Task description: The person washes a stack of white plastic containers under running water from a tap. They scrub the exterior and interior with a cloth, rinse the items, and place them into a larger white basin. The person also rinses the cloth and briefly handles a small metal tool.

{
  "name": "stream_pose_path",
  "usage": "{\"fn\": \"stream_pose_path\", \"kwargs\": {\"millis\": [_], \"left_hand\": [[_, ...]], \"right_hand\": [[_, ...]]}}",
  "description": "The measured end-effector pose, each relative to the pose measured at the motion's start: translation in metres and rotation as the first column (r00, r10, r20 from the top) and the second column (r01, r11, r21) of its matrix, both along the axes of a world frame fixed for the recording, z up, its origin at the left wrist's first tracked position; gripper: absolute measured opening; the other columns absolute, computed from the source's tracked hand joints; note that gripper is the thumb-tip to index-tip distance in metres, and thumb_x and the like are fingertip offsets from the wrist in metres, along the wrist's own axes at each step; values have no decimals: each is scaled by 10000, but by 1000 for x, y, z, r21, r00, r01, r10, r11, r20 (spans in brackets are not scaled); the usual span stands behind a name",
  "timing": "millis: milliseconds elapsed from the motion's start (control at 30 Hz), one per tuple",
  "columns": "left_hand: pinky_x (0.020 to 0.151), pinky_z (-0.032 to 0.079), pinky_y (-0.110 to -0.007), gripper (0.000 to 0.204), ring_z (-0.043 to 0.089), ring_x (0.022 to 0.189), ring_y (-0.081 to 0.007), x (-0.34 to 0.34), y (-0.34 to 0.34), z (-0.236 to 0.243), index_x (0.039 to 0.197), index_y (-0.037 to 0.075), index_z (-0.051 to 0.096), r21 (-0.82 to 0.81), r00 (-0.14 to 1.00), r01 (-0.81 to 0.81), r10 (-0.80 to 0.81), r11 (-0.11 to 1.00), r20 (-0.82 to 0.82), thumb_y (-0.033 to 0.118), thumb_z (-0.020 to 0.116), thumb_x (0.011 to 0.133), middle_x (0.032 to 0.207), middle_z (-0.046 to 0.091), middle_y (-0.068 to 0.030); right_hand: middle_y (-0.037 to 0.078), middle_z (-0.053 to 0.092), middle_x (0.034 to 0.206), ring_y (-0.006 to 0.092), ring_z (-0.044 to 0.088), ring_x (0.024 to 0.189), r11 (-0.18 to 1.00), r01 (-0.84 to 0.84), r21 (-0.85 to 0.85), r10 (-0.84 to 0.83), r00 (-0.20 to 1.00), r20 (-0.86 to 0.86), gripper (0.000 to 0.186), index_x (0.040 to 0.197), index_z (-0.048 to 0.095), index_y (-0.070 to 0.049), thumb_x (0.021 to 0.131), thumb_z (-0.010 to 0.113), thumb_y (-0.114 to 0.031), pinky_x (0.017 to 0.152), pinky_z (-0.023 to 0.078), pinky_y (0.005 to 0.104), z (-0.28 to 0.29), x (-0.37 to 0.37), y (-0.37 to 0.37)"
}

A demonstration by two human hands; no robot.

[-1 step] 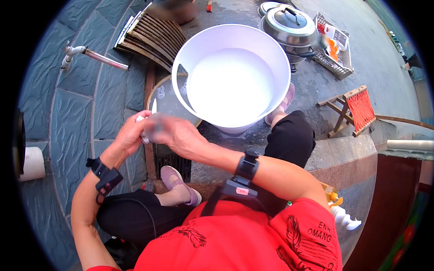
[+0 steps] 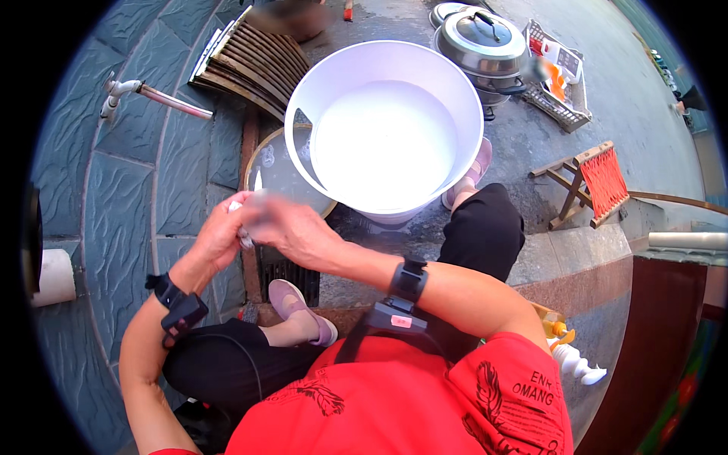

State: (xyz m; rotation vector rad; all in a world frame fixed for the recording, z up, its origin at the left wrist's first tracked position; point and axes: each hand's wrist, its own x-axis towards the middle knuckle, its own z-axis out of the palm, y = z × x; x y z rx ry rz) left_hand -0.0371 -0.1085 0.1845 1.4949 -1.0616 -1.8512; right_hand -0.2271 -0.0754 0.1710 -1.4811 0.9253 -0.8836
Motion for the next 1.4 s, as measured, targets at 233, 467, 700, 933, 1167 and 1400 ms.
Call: {"fn": "stream_pose_path", "kwargs": {"millis": [233, 467, 700, 933, 1167, 1400], "left_hand": [[857, 529, -331, 339, 647, 945, -172, -25, 35, 11, 1208, 25, 543, 91, 995, 14, -4, 996, -104, 109, 615, 887, 1053, 636, -74], [961, 518, -409, 354, 606, 1110, -263, 18, 1, 29, 1201, 8, 494, 27, 952, 16, -7, 1000, -307, 6, 519, 848, 1146, 609, -142], [998, 482, -436, 376, 546, 1215, -269, 12, -10, 30, 1325, -7, 454, -28, 869, 46, -53, 999, -492, 160, 490, 990, 1338, 533, -176], [1026, 449, -398, 443, 542, 1207, -214, 3, 3, 28, 1401, 24, 412, -71, 884, 187, -200, 980, -423, 258, 442, 1026, 1359, 523, -126], [908, 513, -362, 350, 622, 1022, -157, 45, -29, 30, 1255, 70, 571, -150, 914, -98, 29, 984, -404, 309, 495, 1011, 1036, 655, -37], [831, 556, -366, 336, 651, 886, -149, 69, -40, 32, 1232, 70, 584, -126, 905, -216, 150, 968, -398, 310, 501, 1012, 931, 657, -20]], "right_hand": [[141, 641, 928, 188, 659, 716, 959, 1, 284, -31, 994, 102, 390, 1150, 481, 18, 846, 672, -136, 590, 562, 322, -21, -2, 14], [69, 611, 857, 144, 634, 815, 931, -20, 364, -54, 980, 192, 138, 949, 478, -22, 852, 573, 5, 739, 554, 288, -14, -3, 7], [49, 582, 897, 104, 588, 814, 936, -41, 349, -163, 829, 535, 124, 997, 459, -23, 898, 509, 30, 760, 513, 255, -6, 0, 12], [3, 579, 815, 66, 531, 683, 960, 143, 242, -233, 885, 403, 222, 1089, 521, -33, 898, 619, -89, 587, 441, 219, 1, 7, 5], [-54, 515, 653, 30, 427, 538, 951, 63, 304, -137, 963, 230, 129, 797, 570, -54, 856, 643, -142, 477, 341, 219, 5, -4, 6], [-63, 476, 674, 38, 399, 612, 954, 174, 242, -201, 976, 89, 142, 886, 612, -31, 858, 685, -150, 535, 336, 221, -4, -11, 16]]}}
